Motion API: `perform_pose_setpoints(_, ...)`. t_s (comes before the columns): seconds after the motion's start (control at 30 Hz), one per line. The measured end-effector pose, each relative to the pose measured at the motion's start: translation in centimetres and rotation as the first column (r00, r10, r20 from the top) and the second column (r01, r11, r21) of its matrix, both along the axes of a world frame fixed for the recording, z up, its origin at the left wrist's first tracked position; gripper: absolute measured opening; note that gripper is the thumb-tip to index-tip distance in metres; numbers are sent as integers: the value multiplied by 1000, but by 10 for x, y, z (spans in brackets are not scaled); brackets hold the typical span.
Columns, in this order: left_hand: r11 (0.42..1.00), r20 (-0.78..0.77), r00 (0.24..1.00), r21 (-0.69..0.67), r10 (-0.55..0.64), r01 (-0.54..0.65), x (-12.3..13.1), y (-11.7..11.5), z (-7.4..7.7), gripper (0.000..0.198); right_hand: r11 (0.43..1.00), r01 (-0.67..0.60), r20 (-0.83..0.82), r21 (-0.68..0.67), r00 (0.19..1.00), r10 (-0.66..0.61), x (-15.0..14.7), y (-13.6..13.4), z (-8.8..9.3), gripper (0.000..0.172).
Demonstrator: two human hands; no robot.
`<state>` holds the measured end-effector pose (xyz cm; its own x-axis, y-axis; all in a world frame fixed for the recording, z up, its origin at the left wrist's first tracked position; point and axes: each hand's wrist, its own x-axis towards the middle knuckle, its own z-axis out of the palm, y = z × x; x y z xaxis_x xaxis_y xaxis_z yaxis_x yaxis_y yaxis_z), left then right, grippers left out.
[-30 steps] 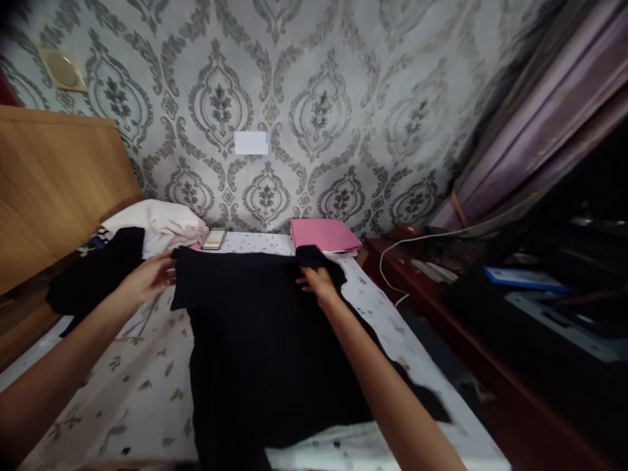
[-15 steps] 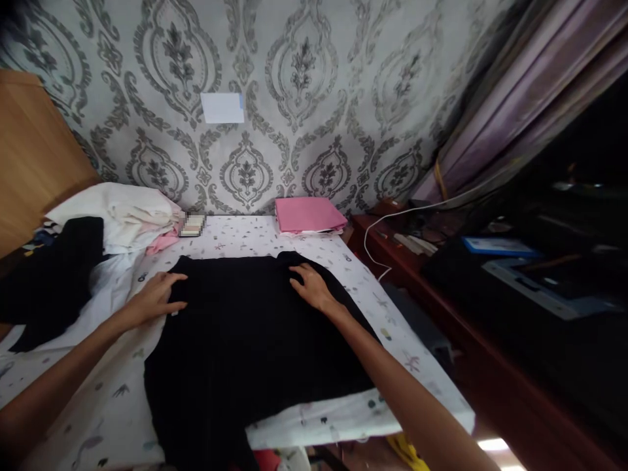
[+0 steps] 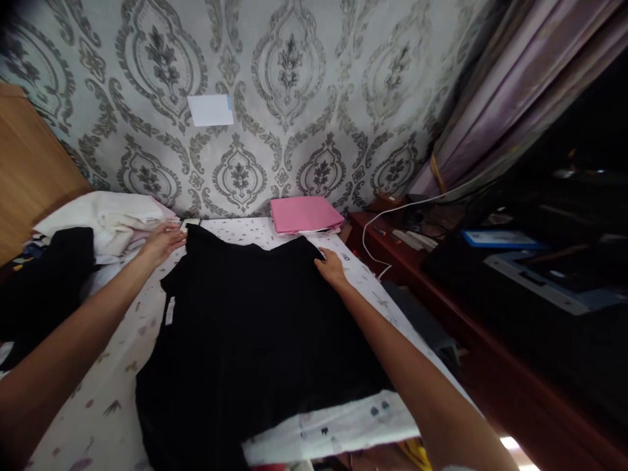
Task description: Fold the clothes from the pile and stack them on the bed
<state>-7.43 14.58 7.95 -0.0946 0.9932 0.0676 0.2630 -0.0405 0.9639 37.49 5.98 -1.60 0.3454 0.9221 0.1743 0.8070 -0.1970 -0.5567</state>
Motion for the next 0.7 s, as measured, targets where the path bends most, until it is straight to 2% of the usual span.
perform_pose_setpoints(0.07, 1000, -62, 998, -12, -10, 10, 2, -5, -7, 27, 1000, -4, 29, 12, 1000, 4, -2, -5, -1, 47)
perform_pose_setpoints(0.13, 999, -132, 991, -27, -21, 18, -3, -19, -20, 27, 1000, -14, 63, 26, 998, 12, -3, -11, 0, 45)
perform_pose_setpoints(0.23, 1000, -237, 971, -9, -31, 29, -20, -51, -42, 25, 999, -27, 106, 37, 994, 23, -2, -28, 3, 42)
perform_pose_setpoints(0.3, 997, -326, 945, 60, -23, 45, -37, -77, -55, 30, 999, -33, 172, 42, 985, 25, 0, -49, 2, 42)
perform_pose_setpoints(0.37, 996, -348, 937, 83, 8, 23, -52, -105, -61, 41, 999, -29, 265, 41, 964, 17, 3, -76, 0, 44)
perform_pose_setpoints(0.43, 999, -229, 973, -28, 30, -38, -63, -135, -58, 51, 1000, -7, 332, 30, 943, -3, 5, -108, -1, 45)
perform_pose_setpoints(0.5, 974, -14, 999, -222, 38, -40, -67, -165, -48, 56, 1000, 25, 330, 12, 944, -28, 7, -139, -2, 48)
perform_pose_setpoints(0.6, 888, 227, 973, -452, 29, 79, -62, -203, -27, 51, 995, 86, 253, -49, 965, -71, 11, -177, 0, 52)
perform_pose_setpoints(0.7, 756, 331, 943, -606, -46, 249, -51, -229, -13, 44, 985, 110, 142, -130, 986, -91, 15, -200, 5, 46)
